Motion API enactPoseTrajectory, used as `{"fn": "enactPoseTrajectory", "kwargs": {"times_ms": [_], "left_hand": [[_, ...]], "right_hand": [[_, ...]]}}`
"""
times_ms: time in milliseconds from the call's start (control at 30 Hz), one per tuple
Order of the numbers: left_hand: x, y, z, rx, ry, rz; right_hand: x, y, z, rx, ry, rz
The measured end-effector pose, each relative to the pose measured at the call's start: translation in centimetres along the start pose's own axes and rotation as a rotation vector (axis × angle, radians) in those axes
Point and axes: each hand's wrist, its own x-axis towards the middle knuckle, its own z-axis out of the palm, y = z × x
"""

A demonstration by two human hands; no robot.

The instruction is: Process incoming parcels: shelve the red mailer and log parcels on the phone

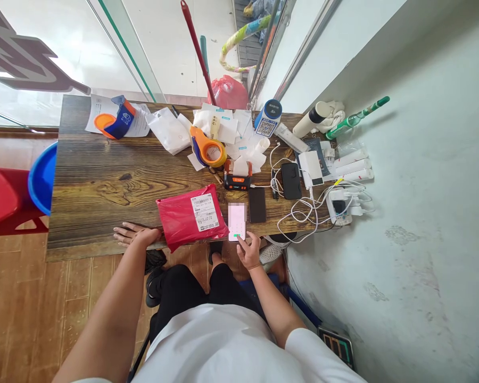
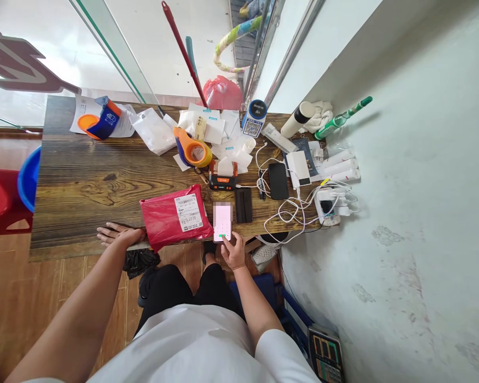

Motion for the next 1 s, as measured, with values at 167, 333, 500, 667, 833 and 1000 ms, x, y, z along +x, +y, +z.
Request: {"fn": "enactPoseTrajectory", "kwargs": {"times_ms": [167, 333, 500, 667, 833, 1000], "left_hand": [[0.0, -0.3, 0.8, 0.01, 0.138, 0.013], [0.0, -0.5, 1.1, 0.014, 0.171, 0.025], [0.0, -0.5, 1.1, 0.03, 0.168, 0.029], [0.1, -0.3, 1.1, 0.03, 0.164, 0.004], [0.1, -0.4, 1.0, 0.03, 0.158, 0.003], [0.1, -0.5, 1.0, 0.032, 0.141, 0.009]], "right_hand": [[-0.1, -0.3, 0.2, 0.011, 0.002, 0.042], [-0.3, 0.0, 0.5, 0.008, -0.016, 0.056], [-0.6, 0.5, 0.8, -0.006, -0.025, 0.048], [-0.7, 0.6, 1.0, -0.021, -0.027, 0.045], [-0.7, 0.5, 1.0, -0.032, -0.022, 0.045], [-0.6, 0.4, 1.0, -0.034, -0.02, 0.046]]}}
